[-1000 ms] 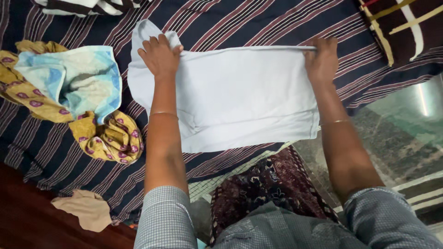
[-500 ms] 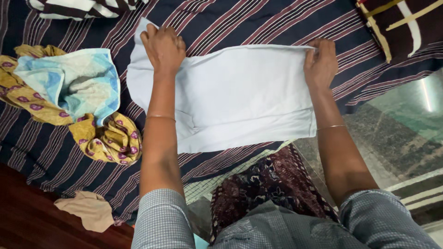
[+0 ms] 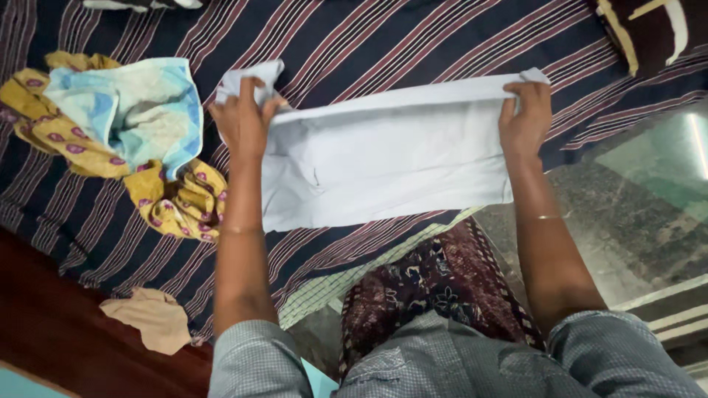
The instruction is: The person picks up a white shirt from a bed, spreads it flat, folds it into a rectangle, and places it into an open backpack before picking up a light blue shirt to repeat the process.
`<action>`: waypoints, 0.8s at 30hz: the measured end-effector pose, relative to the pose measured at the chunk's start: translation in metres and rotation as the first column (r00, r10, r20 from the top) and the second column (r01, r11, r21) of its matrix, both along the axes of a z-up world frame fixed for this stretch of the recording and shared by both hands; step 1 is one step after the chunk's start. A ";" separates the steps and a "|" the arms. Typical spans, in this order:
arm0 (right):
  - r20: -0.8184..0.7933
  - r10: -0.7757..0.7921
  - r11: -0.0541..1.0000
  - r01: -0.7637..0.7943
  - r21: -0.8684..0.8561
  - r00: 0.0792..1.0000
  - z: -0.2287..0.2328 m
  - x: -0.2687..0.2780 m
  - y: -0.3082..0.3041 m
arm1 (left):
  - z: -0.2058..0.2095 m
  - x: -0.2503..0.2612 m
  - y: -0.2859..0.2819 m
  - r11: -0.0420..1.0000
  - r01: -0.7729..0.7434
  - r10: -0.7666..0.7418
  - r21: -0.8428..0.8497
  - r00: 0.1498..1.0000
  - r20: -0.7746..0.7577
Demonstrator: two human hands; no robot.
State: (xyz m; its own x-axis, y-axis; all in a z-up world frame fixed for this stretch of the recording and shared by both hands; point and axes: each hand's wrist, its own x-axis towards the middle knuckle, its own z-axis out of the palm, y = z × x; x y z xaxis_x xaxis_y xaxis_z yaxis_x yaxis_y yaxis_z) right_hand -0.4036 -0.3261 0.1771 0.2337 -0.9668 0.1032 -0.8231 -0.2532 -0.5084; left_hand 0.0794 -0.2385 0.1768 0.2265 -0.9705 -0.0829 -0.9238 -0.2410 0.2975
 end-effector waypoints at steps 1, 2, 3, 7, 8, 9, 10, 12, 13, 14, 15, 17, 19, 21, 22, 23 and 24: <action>0.007 -0.007 1.000 0.007 0.021 1.000 0.004 -0.002 0.011 | 0.013 -0.005 0.016 0.997 -0.066 0.068 0.028 0.993 -0.096; 0.010 -0.014 0.999 0.014 0.042 1.000 0.008 -0.006 0.023 | 0.024 -0.012 0.034 0.990 -0.128 0.137 0.062 0.971 -0.193; 0.013 -0.022 0.998 0.021 0.063 1.000 0.013 -0.010 0.036 | 0.034 -0.019 0.054 0.971 -0.213 0.233 0.107 0.946 -0.228; 0.023 -0.075 0.993 0.073 0.091 0.997 0.020 -0.026 0.092 | 0.050 -0.052 0.145 0.953 -0.289 0.259 -0.091 0.934 -0.247; 0.010 -0.087 0.992 0.086 0.091 0.996 0.018 -0.031 0.106 | 0.048 -0.064 0.167 0.941 -0.327 0.297 -0.083 0.920 -0.255; -0.002 -0.099 0.991 0.099 0.091 0.995 0.014 -0.036 0.121 | 0.046 -0.078 0.190 0.916 -0.393 0.360 -0.081 0.893 -0.270; -0.039 -0.132 0.982 0.136 0.128 0.990 0.010 -0.042 0.135 | 0.041 -0.095 0.210 0.886 -0.457 0.420 -0.075 0.861 -0.289; -0.116 -0.190 0.957 0.210 0.198 0.975 -0.001 -0.052 0.162 | 0.025 -0.123 0.239 0.805 -0.590 0.576 0.067 0.748 -0.329; -0.164 -0.153 0.963 0.185 0.198 0.975 -0.006 -0.056 0.174 | 0.015 -0.133 0.248 0.803 -0.586 0.586 0.105 0.748 -0.311; -0.211 -0.115 0.967 0.158 0.202 0.971 -0.011 -0.060 0.186 | 0.007 -0.141 0.257 0.800 -0.583 0.597 0.144 0.747 -0.292; -0.257 -0.076 0.970 0.132 0.206 0.963 -0.014 -0.063 0.196 | 0.001 -0.149 0.265 0.794 -0.579 0.607 0.184 0.747 -0.272; -0.280 -0.124 0.966 0.181 0.187 0.952 -0.019 -0.063 0.210 | -0.006 -0.158 0.269 0.809 -0.583 0.575 0.068 0.763 -0.296; -0.280 -0.146 0.965 0.199 0.171 0.949 -0.021 -0.055 0.219 | -0.009 -0.160 0.264 0.802 -0.596 0.583 0.043 0.764 -0.275; -0.263 -0.142 0.970 0.186 0.154 0.954 -0.019 -0.040 0.221 | -0.009 -0.155 0.250 0.774 -0.624 0.630 0.106 0.745 -0.218; -0.199 -0.096 0.977 0.131 0.170 0.975 -0.018 -0.030 0.219 | -0.009 -0.151 0.241 0.773 -0.627 0.634 0.098 0.753 -0.177; -0.135 -0.050 0.980 0.074 0.183 0.990 -0.017 -0.018 0.216 | -0.008 -0.146 0.232 0.771 -0.631 0.637 0.091 0.759 -0.135; -0.072 -0.003 0.981 0.017 0.193 0.997 -0.017 -0.005 0.212 | -0.008 -0.143 0.223 0.769 -0.634 0.640 0.086 0.763 -0.095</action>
